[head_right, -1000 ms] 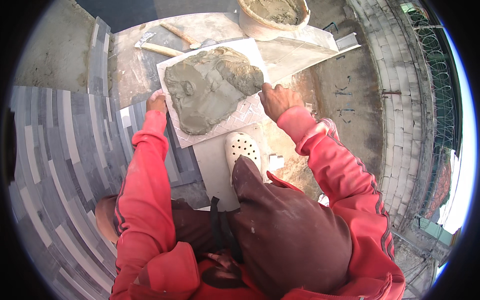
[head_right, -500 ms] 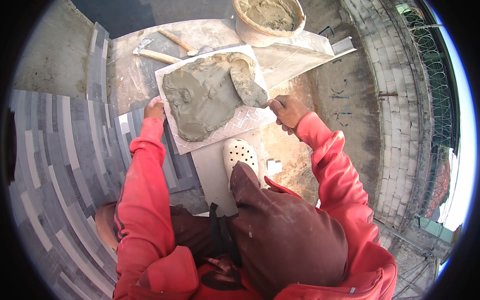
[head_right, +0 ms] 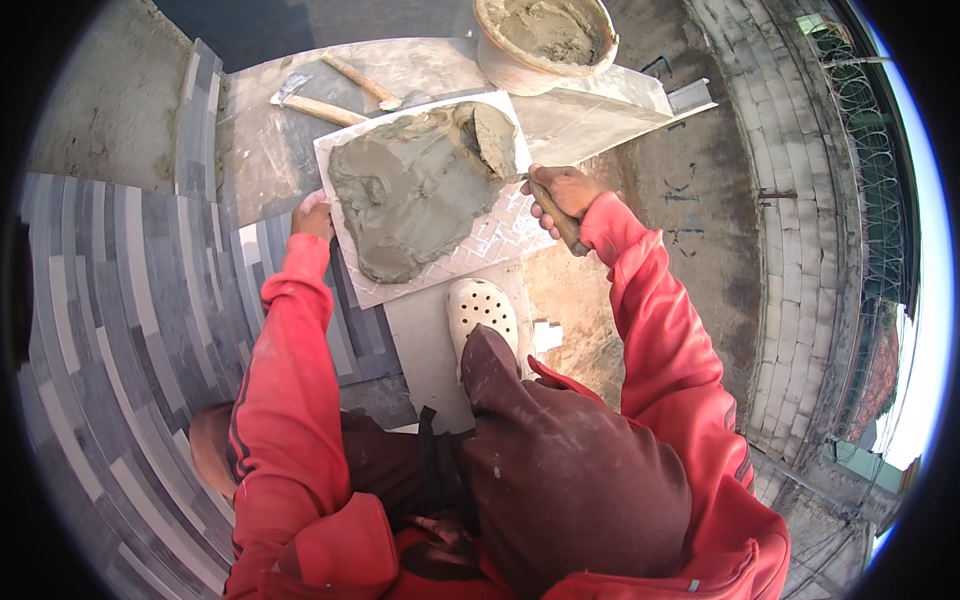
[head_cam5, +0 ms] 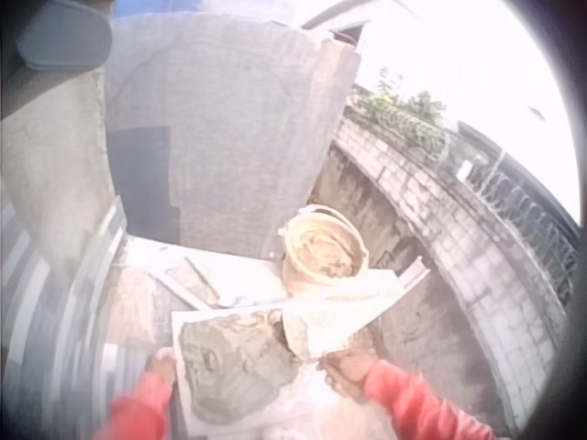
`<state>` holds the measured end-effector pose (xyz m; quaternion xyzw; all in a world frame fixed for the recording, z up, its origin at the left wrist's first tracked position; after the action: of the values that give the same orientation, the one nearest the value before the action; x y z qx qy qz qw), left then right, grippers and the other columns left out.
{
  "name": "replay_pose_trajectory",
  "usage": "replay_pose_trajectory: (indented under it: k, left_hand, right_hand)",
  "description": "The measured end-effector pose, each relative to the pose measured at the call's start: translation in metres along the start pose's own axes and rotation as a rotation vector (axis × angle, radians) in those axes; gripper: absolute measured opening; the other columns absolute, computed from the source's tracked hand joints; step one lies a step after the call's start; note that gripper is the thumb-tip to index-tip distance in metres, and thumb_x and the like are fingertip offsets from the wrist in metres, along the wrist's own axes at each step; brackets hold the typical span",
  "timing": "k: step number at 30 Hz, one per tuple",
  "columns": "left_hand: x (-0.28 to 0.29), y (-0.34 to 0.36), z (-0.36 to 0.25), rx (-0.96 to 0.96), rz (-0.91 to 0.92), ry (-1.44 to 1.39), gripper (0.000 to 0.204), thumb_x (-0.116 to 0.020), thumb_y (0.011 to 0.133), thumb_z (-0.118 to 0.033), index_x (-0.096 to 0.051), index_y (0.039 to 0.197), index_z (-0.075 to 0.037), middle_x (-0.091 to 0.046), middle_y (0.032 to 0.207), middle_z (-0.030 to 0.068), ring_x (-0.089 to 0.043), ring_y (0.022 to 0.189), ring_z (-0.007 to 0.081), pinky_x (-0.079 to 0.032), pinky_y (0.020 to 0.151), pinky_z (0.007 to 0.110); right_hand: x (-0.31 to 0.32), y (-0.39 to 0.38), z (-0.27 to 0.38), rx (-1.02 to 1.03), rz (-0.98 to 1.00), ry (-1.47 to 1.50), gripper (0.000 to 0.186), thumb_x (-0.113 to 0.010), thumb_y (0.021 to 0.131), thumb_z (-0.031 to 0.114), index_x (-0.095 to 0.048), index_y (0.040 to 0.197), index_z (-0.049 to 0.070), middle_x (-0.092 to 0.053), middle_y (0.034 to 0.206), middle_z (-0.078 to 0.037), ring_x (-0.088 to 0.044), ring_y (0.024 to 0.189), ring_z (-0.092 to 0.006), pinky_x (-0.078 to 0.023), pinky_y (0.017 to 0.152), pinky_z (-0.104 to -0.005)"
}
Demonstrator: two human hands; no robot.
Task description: The person applies adhesive to a tile using a trowel, then places the tile onto a curved wall surface. They press the tile into place and tap it with a rubber mallet to secure it.
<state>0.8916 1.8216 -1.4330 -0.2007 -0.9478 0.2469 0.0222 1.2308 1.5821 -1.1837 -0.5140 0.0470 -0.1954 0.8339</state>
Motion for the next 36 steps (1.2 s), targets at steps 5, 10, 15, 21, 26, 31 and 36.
replay_pose_trajectory:
  k: [5,10,15,21,26,31,36]
  left_hand:
    - [-0.007,-0.012,0.001,0.066,-0.020,-0.124,0.035,-0.054,0.095,-0.014,-0.065,0.123,0.004,-0.072,0.108,0.0099,-0.066,0.097,0.0163,-0.050,0.088,0.030]
    - [0.011,0.002,0.007,0.000,-0.003,-0.038,0.035,-0.055,0.096,-0.014,-0.064,0.124,0.004,-0.072,0.107,0.0104,-0.066,0.096,0.0163,-0.050,0.088,0.030]
    - [0.015,-0.004,0.018,0.046,-0.044,0.045,0.035,-0.054,0.096,-0.014,-0.064,0.124,0.004,-0.072,0.107,0.0106,-0.066,0.096,0.0168,-0.050,0.088,0.031]
    - [-0.004,-0.009,-0.002,-0.029,0.023,0.064,0.030,-0.052,0.099,-0.011,-0.060,0.126,-0.003,-0.069,0.105,0.0045,-0.068,0.087,0.0159,-0.056,0.072,0.031]
    - [-0.007,-0.012,0.006,0.047,-0.024,-0.006,0.030,-0.053,0.098,-0.011,-0.061,0.126,-0.002,-0.069,0.107,0.0049,-0.068,0.091,0.0168,-0.057,0.076,0.032]
    - [-0.013,-0.007,0.008,0.063,-0.041,0.010,0.031,-0.052,0.098,-0.008,-0.061,0.126,-0.003,-0.069,0.109,0.0063,-0.069,0.092,0.0183,-0.058,0.078,0.034]
    - [-0.015,-0.009,0.023,0.050,-0.063,-0.116,0.030,-0.058,0.095,-0.010,-0.066,0.120,0.003,-0.071,0.102,0.0054,-0.064,0.086,0.0118,-0.051,0.079,0.027]
  right_hand:
    - [-0.027,-0.014,0.018,0.199,-0.148,-0.592,0.044,-0.046,0.103,0.039,-0.064,0.102,-0.001,-0.060,0.066,-0.009,-0.057,0.048,-0.0196,-0.045,0.041,-0.0358]
    - [-0.022,-0.068,0.058,0.285,-0.084,-1.008,0.046,-0.046,0.102,0.041,-0.066,0.101,-0.001,-0.061,0.064,-0.009,-0.064,0.053,-0.0223,-0.048,0.048,-0.0373]
    - [0.023,-0.007,0.080,0.347,-0.018,-0.853,0.045,-0.047,0.100,0.044,-0.065,0.102,0.002,-0.059,0.076,-0.006,-0.053,0.053,-0.0163,-0.045,0.049,-0.0328]
    - [0.036,0.058,0.108,0.282,-0.038,-0.952,0.040,-0.053,0.095,0.045,-0.066,0.096,0.007,-0.059,0.069,-0.006,-0.053,0.051,-0.0158,-0.044,0.045,-0.0353]
    - [0.040,0.055,0.078,0.185,0.135,-1.074,0.037,-0.055,0.096,0.043,-0.067,0.092,0.009,-0.056,0.063,-0.004,-0.052,0.048,-0.0151,-0.043,0.044,-0.0330]
    - [0.062,0.032,0.023,0.096,0.251,-1.038,0.034,-0.056,0.097,0.041,-0.066,0.090,0.009,-0.054,0.062,-0.002,-0.050,0.049,-0.0140,-0.040,0.044,-0.0316]
    - [0.065,0.014,-0.008,0.343,0.256,-1.313,0.025,-0.056,0.097,0.028,-0.064,0.089,0.005,-0.056,0.064,-0.009,-0.058,0.061,-0.0224,-0.047,0.059,-0.0378]
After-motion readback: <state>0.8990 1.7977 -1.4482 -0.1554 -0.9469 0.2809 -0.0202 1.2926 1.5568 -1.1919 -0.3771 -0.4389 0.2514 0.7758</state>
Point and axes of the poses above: each hand's wrist, its own y-axis towards the middle knuckle, its own x-axis out of the back of the hand, z = x × y, the point moved 5 cm from there along y, towards the middle knuckle
